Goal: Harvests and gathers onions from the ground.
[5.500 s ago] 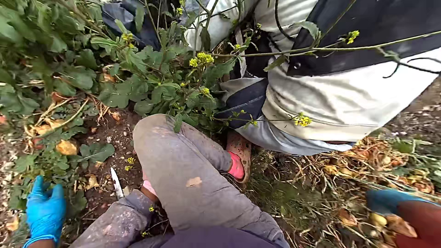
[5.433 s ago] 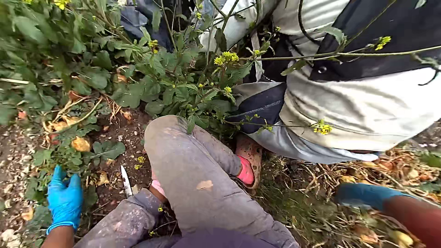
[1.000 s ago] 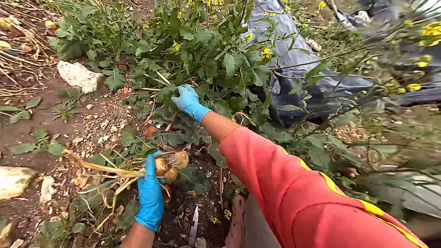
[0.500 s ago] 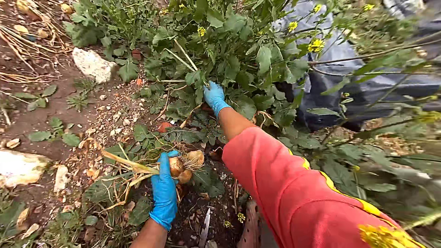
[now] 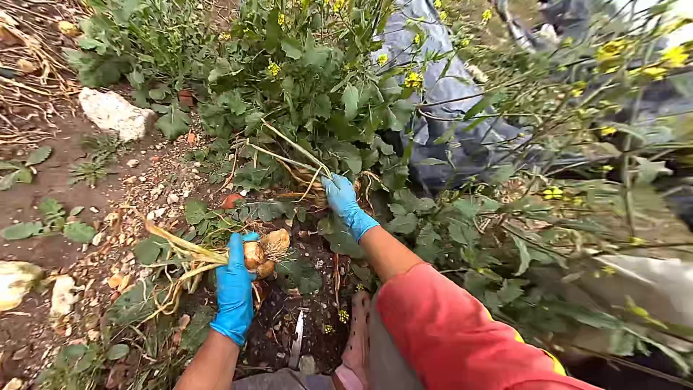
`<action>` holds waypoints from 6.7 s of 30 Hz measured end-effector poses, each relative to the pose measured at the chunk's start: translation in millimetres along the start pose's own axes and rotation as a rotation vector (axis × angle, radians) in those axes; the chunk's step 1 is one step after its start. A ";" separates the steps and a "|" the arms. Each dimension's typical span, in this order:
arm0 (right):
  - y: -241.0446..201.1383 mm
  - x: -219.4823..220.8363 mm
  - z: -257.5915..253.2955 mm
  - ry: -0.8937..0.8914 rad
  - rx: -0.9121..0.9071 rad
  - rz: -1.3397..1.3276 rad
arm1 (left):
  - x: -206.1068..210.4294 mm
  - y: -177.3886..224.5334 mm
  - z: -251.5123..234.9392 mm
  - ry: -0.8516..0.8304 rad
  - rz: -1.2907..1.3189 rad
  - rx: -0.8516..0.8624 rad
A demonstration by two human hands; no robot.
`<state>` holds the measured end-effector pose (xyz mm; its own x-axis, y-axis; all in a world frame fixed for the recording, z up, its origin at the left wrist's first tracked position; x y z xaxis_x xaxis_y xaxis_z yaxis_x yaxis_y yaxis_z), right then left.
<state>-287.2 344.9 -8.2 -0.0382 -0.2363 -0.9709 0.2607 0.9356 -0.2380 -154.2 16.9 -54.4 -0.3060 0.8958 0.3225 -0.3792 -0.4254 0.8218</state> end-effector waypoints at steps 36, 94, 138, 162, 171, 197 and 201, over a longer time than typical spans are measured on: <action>10.5 -8.8 -117.7 -0.056 0.112 0.509 | 14.9 -28.2 5.8 -0.186 0.199 -0.291; -185.5 139.2 -152.1 -0.244 -0.131 0.488 | 10.5 -42.1 -6.1 -0.040 0.806 -0.466; 117.8 -21.4 -32.0 -0.303 0.377 0.617 | 31.9 -32.9 1.8 -0.383 0.773 -0.367; -60.1 -43.0 312.0 -0.563 -0.347 0.034 | 18.4 -8.8 109.9 -0.232 -0.731 0.048; -85.9 -43.1 338.1 -0.474 -0.552 -0.059 | 47.1 33.5 204.6 -0.022 -1.310 0.258; 17.9 -85.7 344.4 -0.182 -0.203 -0.803 | 212.7 61.4 313.7 -0.503 -1.667 0.594; 2.7 -124.3 309.2 0.137 -0.215 -0.548 | 199.3 87.0 285.3 -0.703 -1.280 0.530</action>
<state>16.6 295.7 119.8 -0.2395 -0.6766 -0.6963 -0.0327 0.7224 -0.6907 1.0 195.3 215.5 0.4832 0.5555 -0.6767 0.3297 0.6006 0.7284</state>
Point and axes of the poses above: each hand's wrist, its own z-axis away from the middle knuckle, its own x-axis out of the palm, y = z × x, the point moved 8 cm from there along -z, towards the middle knuckle, and after that the axes turned 15 degrees about z, right-handed, at the moved point
